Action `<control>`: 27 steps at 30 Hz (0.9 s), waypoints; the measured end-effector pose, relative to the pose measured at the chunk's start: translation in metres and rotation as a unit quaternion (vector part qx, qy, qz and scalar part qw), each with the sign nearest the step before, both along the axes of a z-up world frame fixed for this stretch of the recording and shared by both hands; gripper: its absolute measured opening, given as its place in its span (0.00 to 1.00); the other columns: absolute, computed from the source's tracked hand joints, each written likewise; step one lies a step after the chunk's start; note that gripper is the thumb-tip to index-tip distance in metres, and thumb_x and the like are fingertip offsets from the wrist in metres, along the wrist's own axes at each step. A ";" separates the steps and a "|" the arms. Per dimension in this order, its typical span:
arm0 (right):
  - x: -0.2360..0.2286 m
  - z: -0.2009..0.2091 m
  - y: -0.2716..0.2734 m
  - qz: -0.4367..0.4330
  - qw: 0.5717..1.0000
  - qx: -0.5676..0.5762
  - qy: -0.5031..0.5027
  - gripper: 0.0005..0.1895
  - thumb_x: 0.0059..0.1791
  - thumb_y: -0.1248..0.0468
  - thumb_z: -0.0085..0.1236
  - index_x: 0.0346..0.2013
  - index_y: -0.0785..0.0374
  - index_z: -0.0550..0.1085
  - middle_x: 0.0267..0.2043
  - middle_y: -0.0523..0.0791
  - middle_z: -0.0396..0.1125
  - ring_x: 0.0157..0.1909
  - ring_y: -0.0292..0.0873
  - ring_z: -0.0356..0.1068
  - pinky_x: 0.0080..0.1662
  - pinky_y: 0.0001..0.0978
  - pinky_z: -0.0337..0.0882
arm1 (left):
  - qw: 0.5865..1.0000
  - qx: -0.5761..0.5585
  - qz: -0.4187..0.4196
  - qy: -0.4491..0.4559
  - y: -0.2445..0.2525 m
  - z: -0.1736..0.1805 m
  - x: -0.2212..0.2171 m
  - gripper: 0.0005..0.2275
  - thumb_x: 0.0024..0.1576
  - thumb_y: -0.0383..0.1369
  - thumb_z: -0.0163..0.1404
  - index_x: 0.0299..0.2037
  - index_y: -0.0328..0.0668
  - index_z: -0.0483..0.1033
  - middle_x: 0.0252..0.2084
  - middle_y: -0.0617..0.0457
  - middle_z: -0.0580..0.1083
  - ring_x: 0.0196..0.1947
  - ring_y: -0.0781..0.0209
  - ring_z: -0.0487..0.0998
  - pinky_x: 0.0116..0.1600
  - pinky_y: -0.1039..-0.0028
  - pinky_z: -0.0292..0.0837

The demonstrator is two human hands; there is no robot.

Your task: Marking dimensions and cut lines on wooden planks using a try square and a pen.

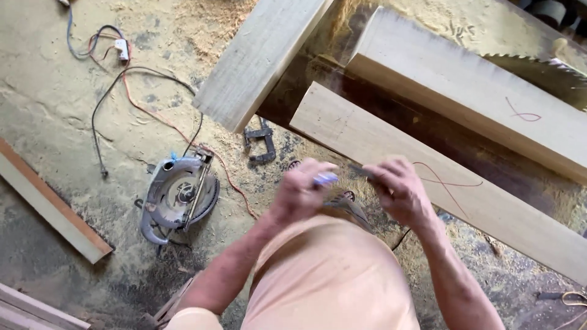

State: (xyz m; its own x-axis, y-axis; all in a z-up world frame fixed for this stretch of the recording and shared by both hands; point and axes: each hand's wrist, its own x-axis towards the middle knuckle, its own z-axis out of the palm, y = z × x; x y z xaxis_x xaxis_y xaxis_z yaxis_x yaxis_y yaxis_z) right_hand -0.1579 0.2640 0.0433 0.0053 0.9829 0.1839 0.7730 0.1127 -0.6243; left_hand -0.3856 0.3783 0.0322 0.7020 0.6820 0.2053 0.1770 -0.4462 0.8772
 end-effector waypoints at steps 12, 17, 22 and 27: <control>0.015 -0.036 0.013 -0.008 0.995 0.073 -0.066 0.09 0.53 0.61 0.64 0.48 0.49 0.79 0.67 0.48 0.66 0.74 0.59 0.58 0.71 0.62 0.50 | 0.980 -0.042 -0.024 0.195 0.147 -0.031 0.046 0.25 0.62 0.58 0.38 0.65 0.65 0.71 0.73 0.60 0.60 0.53 0.48 0.80 0.50 0.57 0.79; 0.010 -0.047 0.005 -0.034 0.991 0.115 -0.063 0.06 0.49 0.59 0.65 0.41 0.47 0.81 0.63 0.43 0.70 0.73 0.52 0.60 0.73 0.51 0.46 | 0.985 -0.059 0.059 0.153 0.131 -0.064 0.046 0.14 0.58 0.56 0.51 0.52 0.77 0.76 0.51 0.70 0.74 0.52 0.57 0.79 0.59 0.60 0.77; -0.002 -0.045 0.004 -0.051 0.990 0.114 -0.072 0.06 0.50 0.62 0.65 0.41 0.48 0.81 0.64 0.41 0.71 0.76 0.50 0.56 0.74 0.50 0.42 | 0.991 -0.035 0.097 0.085 0.120 -0.061 0.038 0.13 0.61 0.54 0.50 0.53 0.74 0.77 0.53 0.68 0.73 0.53 0.55 0.80 0.59 0.60 0.77; -0.012 -0.046 0.006 -0.072 0.989 0.103 -0.081 0.07 0.50 0.62 0.66 0.43 0.48 0.81 0.64 0.40 0.70 0.77 0.51 0.54 0.74 0.53 0.40 | 0.975 0.085 0.191 -0.068 0.085 -0.063 0.007 0.12 0.67 0.41 0.49 0.55 0.50 0.79 0.48 0.52 0.73 0.53 0.51 0.78 0.59 0.64 0.74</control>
